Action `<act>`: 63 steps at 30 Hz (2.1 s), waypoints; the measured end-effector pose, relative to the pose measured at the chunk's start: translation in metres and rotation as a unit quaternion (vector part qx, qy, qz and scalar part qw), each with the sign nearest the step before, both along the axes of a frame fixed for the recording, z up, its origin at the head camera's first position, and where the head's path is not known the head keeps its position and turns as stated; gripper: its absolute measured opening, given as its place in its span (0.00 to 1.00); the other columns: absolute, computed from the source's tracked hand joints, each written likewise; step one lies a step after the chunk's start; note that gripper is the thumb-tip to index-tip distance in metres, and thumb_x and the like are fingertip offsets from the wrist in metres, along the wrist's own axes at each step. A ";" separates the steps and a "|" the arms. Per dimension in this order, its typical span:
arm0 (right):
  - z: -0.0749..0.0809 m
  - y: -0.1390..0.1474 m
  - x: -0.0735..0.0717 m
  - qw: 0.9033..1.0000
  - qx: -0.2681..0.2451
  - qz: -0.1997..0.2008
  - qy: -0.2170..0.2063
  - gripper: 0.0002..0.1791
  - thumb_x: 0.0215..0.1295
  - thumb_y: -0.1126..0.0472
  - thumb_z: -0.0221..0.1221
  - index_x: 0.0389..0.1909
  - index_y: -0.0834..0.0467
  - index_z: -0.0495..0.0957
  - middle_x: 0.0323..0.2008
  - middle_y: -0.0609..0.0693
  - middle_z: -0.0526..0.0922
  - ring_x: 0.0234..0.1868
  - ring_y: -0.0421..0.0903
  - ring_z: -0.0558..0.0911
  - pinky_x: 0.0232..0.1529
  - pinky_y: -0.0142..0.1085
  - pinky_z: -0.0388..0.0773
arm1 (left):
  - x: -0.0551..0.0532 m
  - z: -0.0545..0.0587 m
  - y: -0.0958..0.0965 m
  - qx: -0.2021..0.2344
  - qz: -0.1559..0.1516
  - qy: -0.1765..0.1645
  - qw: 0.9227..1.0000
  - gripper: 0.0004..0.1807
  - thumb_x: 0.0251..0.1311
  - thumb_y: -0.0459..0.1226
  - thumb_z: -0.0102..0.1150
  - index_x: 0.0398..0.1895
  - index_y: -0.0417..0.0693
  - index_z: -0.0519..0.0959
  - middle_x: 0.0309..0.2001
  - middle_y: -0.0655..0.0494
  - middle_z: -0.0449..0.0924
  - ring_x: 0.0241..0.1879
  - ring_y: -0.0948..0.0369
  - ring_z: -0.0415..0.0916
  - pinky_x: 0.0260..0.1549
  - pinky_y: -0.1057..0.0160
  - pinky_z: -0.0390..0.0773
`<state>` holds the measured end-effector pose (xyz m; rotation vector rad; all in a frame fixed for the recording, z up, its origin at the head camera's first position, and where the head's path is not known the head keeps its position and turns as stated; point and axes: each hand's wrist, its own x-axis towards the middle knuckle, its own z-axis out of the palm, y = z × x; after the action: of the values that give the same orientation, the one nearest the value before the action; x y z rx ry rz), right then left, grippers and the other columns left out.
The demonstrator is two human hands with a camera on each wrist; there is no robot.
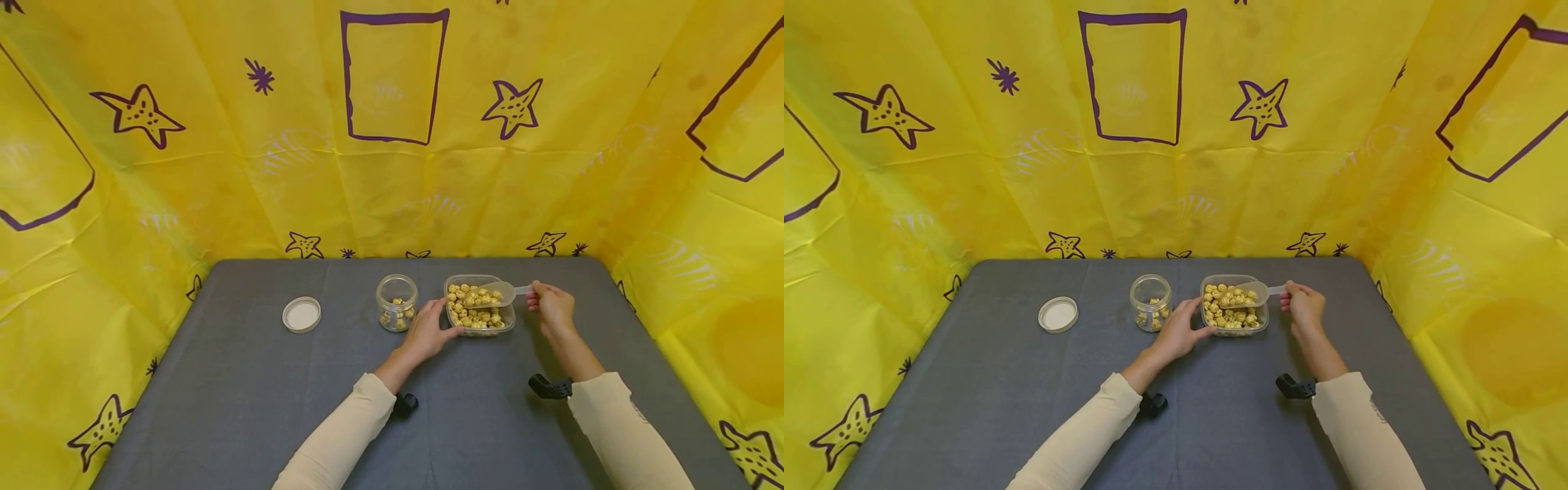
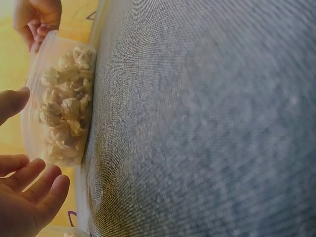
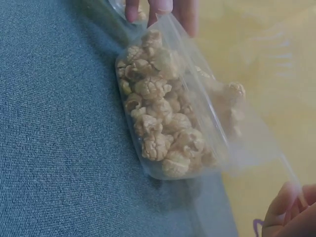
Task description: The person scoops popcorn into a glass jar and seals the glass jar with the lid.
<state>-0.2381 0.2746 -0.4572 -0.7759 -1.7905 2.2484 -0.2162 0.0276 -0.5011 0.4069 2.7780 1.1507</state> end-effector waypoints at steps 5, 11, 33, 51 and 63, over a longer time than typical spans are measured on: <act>0.004 0.004 0.001 1.000 -0.012 0.001 -0.003 0.18 0.71 0.63 0.54 0.18 0.53 0.78 0.15 0.44 0.78 0.15 0.36 0.73 0.18 0.25 0.73 | 0.000 0.000 0.002 0.004 0.009 0.006 1.000 0.40 0.59 0.50 0.65 0.72 0.50 0.63 0.68 0.50 0.67 0.66 0.51 0.68 0.62 0.50 0.70; 0.005 0.009 0.002 0.999 -0.033 -0.003 0.004 0.17 0.71 0.62 0.55 0.19 0.55 0.79 0.15 0.45 0.79 0.14 0.37 0.73 0.18 0.26 0.73 | 0.001 0.003 0.003 0.004 0.006 0.008 1.000 0.40 0.59 0.51 0.65 0.73 0.49 0.63 0.68 0.49 0.67 0.65 0.50 0.69 0.61 0.50 0.71; 0.016 0.008 0.009 0.998 -0.065 0.018 0.010 0.17 0.70 0.63 0.55 0.20 0.57 0.81 0.16 0.46 0.80 0.15 0.38 0.74 0.19 0.26 0.74 | 0.002 0.006 0.001 0.001 -0.002 0.010 1.000 0.39 0.60 0.51 0.64 0.72 0.50 0.64 0.68 0.49 0.68 0.66 0.50 0.68 0.61 0.48 0.71; 0.020 0.007 0.008 0.997 -0.078 0.015 0.023 0.14 0.67 0.62 0.59 0.21 0.58 0.83 0.15 0.47 0.81 0.14 0.38 0.75 0.18 0.26 0.75 | 0.001 0.010 -0.003 -0.012 -0.014 0.019 1.000 0.37 0.61 0.51 0.63 0.70 0.48 0.66 0.66 0.50 0.70 0.65 0.51 0.69 0.62 0.50 0.70; 0.025 0.005 0.009 0.996 -0.084 0.016 0.032 0.15 0.67 0.62 0.60 0.19 0.56 0.83 0.16 0.47 0.81 0.15 0.39 0.75 0.19 0.27 0.75 | 0.005 0.018 -0.006 -0.008 -0.023 0.032 0.999 0.35 0.61 0.50 0.63 0.69 0.46 0.68 0.64 0.49 0.71 0.64 0.51 0.69 0.61 0.52 0.71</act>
<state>-0.2290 0.2793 -0.4318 -0.7000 -1.6144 2.4389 -0.2114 0.0221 -0.4826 0.5136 2.8144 1.1227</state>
